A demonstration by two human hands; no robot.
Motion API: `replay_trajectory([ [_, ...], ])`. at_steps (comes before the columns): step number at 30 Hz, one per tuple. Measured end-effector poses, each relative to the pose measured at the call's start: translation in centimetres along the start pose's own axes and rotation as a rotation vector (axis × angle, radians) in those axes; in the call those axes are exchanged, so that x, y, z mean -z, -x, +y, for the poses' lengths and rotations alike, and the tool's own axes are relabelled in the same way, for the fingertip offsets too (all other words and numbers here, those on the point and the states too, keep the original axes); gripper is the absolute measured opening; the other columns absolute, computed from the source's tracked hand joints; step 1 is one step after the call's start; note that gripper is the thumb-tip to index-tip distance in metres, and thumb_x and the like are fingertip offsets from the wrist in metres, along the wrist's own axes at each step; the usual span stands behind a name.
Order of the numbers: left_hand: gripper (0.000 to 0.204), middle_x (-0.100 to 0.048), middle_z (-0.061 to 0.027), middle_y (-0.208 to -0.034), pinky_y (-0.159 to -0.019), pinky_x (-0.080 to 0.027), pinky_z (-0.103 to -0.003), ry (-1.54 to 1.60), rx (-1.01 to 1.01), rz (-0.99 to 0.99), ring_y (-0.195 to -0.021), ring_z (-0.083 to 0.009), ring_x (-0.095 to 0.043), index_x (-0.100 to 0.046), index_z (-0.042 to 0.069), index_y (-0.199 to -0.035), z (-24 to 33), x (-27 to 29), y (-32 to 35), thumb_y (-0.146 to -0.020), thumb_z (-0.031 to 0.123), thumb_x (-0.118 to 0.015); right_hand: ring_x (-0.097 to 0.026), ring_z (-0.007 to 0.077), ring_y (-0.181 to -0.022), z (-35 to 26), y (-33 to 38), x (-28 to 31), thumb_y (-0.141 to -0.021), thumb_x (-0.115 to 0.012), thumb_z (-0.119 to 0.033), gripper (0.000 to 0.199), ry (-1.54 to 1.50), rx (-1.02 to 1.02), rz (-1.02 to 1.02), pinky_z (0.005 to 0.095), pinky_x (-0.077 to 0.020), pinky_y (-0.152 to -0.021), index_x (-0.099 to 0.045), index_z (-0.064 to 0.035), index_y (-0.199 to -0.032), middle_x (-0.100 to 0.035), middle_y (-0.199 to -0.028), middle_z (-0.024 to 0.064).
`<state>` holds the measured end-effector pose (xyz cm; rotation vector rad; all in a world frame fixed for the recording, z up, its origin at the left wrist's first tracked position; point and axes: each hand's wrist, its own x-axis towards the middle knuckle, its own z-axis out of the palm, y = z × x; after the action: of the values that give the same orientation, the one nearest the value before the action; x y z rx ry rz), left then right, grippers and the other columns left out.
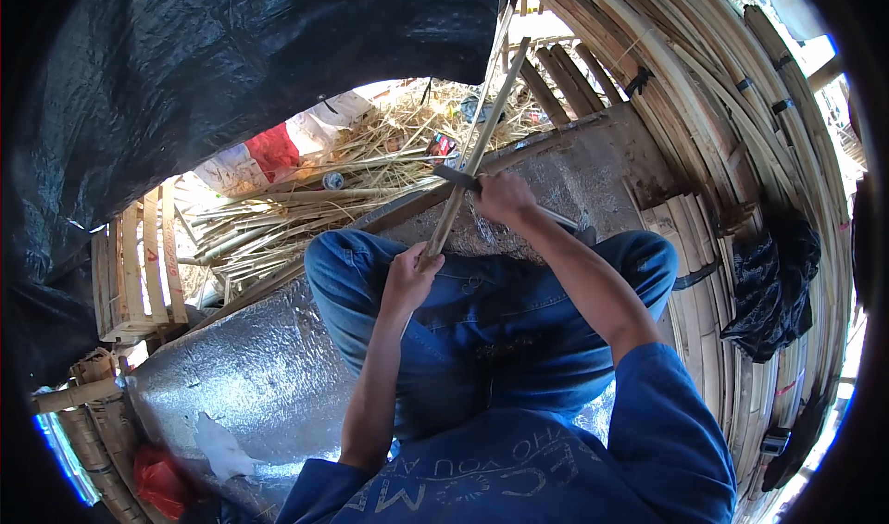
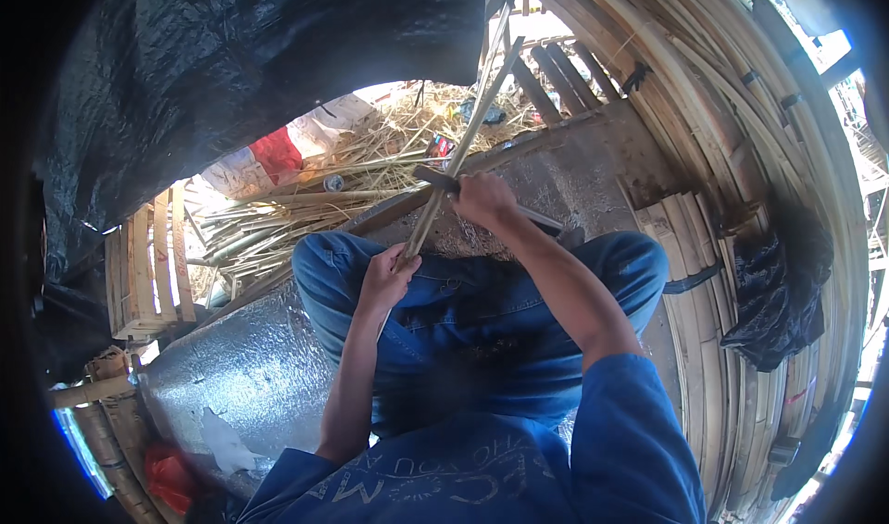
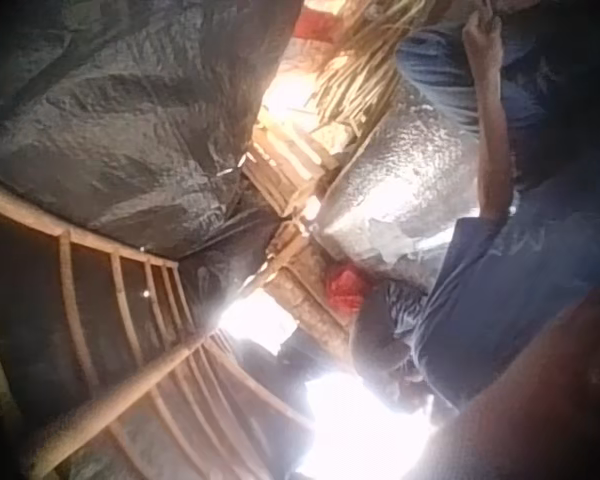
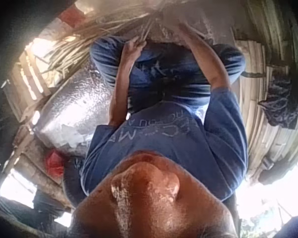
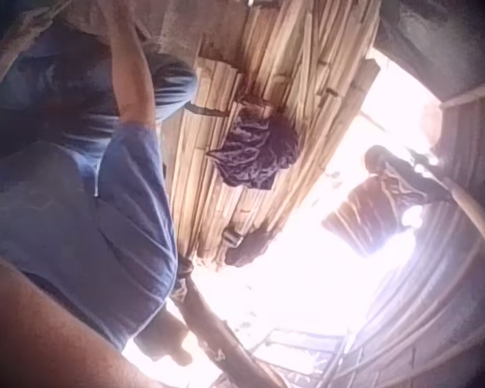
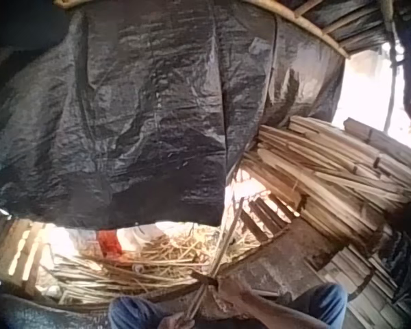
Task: Using a knife to shave and smooth a long piece of bamboo or wood.
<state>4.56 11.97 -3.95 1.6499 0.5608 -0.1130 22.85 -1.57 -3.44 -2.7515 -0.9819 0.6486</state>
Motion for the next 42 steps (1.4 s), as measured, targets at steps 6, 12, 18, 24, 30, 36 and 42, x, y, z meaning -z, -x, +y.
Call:
replay_trajectory([
  [6, 0.019, -0.047, 0.0034, -0.057, -0.044, -0.032, -0.023, 0.061, 0.084, 0.008, -0.049, -0.0038, -0.041, -0.063, 0.001, -0.097, 0.6, 0.1, -0.1, -0.088, 0.018, -0.064, -0.067, 0.0377, -0.081, -2.2, 3.4, -2.2, -0.084, -0.055, -0.036, 0.037, 0.058, 0.238, 0.008, 0.0480, -0.0538, -0.080, -0.063, -0.0054, -0.104, -0.066, -0.085, 0.0221],
  [12, 0.028, -0.055, -0.0004, -0.063, -0.049, -0.039, -0.025, 0.094, 0.015, 0.018, -0.054, -0.0058, -0.047, -0.063, 0.001, -0.108, 1.0, 0.8, 0.1, -0.087, 0.019, -0.066, -0.067, 0.0369, -0.078, 1.9, -0.4, 2.0, -0.086, -0.053, -0.034, 0.037, -0.208, -0.091, 0.319, 0.0468, -0.0535, -0.073, -0.066, -0.0002, -0.084, -0.066, -0.081, 0.0256],
  [18, 0.038, -0.059, -0.0078, -0.063, -0.047, -0.040, -0.026, -0.261, -0.316, 0.214, -0.047, -0.0109, -0.049, -0.058, -0.003, -0.117, 4.7, 2.8, 3.3, -0.088, 0.020, -0.067, -0.044, 0.0133, -0.041, 1.2, 3.8, 9.5, -0.087, -0.054, -0.020, 0.019, -1.478, -0.152, 0.295, 0.0304, -0.0375, -0.039, -0.051, -0.0038, -0.078, -0.046, -0.057, 0.0038],
  [24, 0.043, -0.069, -0.0165, -0.088, -0.074, -0.052, -0.034, -0.589, -0.302, 0.212, -0.075, -0.0267, -0.069, -0.058, -0.003, -0.117, 9.2, 6.7, 7.8, -0.087, 0.027, -0.066, -0.041, 0.0115, -0.045, 1.3, 11.8, 11.0, -0.086, -0.056, -0.023, 0.015, -1.829, -0.138, 0.058, 0.0284, -0.0363, -0.041, -0.046, -0.0120, -0.087, -0.041, -0.059, 0.0021],
  [30, 0.038, -0.070, -0.0131, -0.088, -0.076, -0.053, -0.036, -0.679, -0.381, 0.212, -0.079, -0.0296, -0.068, -0.061, 0.002, -0.113, 7.7, 10.2, 11.3, -0.086, 0.028, -0.067, -0.045, 0.0139, -0.052, 0.4, 16.5, 4.2, -0.085, -0.055, -0.017, 0.027, -2.140, -0.250, -0.244, 0.0272, -0.0392, -0.040, -0.044, -0.0163, -0.111, -0.049, -0.080, 0.0093],
  [36, 0.027, -0.068, -0.0111, -0.075, -0.064, -0.053, -0.040, -0.787, -0.282, 0.025, -0.070, -0.0294, -0.066, -0.064, 0.011, -0.104, 3.8, 9.5, 9.8, -0.084, 0.029, -0.066, -0.050, 0.0163, -0.059, -3.2, 20.9, -0.7, -0.086, -0.056, -0.016, 0.037, -2.154, -0.359, -0.468, 0.0277, -0.0409, -0.040, -0.044, -0.0169, -0.120, -0.051, -0.091, 0.0094],
  [42, 0.022, -0.065, -0.0085, -0.069, -0.059, -0.052, -0.040, -0.962, -0.346, -0.230, -0.064, -0.0287, -0.064, -0.065, 0.014, -0.097, 3.6, 8.2, 7.2, -0.078, 0.026, -0.066, -0.051, 0.0183, -0.079, -4.4, 23.1, -0.4, -0.085, -0.055, -0.014, 0.044, -1.999, -0.369, -0.510, 0.0286, -0.0431, -0.048, -0.042, -0.0117, -0.127, -0.049, -0.097, 0.0083],
])
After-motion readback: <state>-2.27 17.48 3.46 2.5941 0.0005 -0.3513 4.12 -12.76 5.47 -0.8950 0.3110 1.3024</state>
